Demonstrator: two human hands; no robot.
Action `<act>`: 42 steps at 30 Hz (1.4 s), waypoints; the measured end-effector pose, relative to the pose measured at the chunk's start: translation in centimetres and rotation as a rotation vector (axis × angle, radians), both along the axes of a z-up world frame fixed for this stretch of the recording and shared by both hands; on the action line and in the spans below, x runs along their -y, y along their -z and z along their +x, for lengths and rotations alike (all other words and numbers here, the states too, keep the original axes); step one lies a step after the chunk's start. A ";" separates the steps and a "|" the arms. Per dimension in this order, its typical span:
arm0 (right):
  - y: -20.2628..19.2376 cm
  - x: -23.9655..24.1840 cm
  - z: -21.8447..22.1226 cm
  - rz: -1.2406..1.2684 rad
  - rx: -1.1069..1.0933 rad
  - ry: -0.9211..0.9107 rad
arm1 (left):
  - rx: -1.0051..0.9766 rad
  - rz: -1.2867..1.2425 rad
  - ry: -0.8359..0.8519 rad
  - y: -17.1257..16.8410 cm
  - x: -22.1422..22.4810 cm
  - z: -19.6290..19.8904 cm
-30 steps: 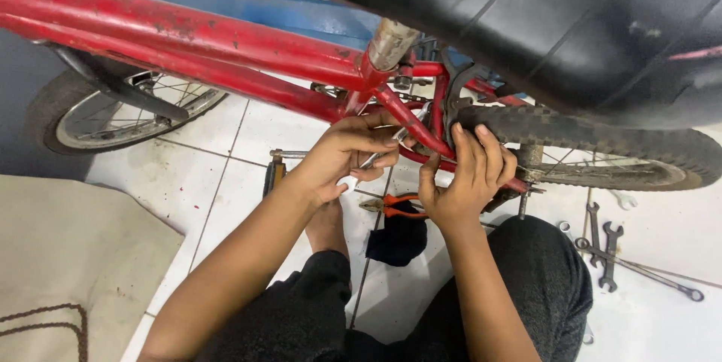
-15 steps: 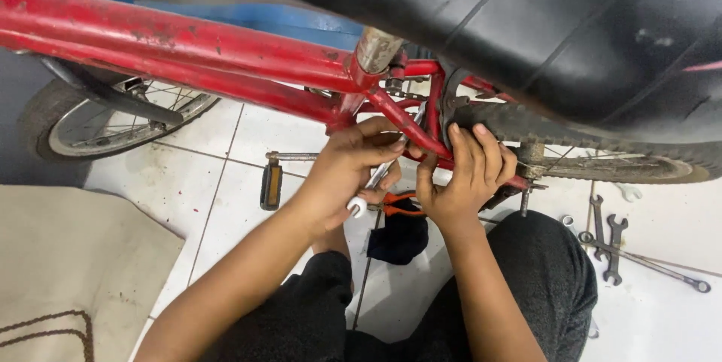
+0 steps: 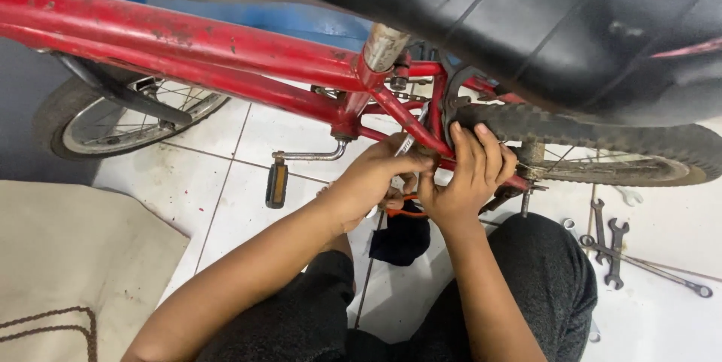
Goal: Securing a brake cable clamp on a bicycle frame and installing the bicycle seat using a wrench.
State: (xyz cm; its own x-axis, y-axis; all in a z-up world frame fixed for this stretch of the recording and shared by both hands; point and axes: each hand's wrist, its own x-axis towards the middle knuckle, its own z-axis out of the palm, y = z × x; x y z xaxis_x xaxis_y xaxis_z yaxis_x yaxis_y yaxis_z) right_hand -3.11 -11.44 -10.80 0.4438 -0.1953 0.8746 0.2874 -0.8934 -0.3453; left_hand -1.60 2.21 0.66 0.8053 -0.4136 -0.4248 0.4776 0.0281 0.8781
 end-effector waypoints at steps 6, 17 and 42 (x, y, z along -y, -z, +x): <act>0.2 0.0 -0.4 -0.027 -0.014 0.017 | 0.040 0.098 0.150 0.6 0.0 0.2; 6.3 0.3 -2.6 0.192 0.084 0.042 | -0.001 -0.102 0.254 3.1 -0.1 0.9; 2.3 2.1 -2.1 0.344 -0.191 0.229 | 0.344 0.039 0.134 5.7 3.2 0.6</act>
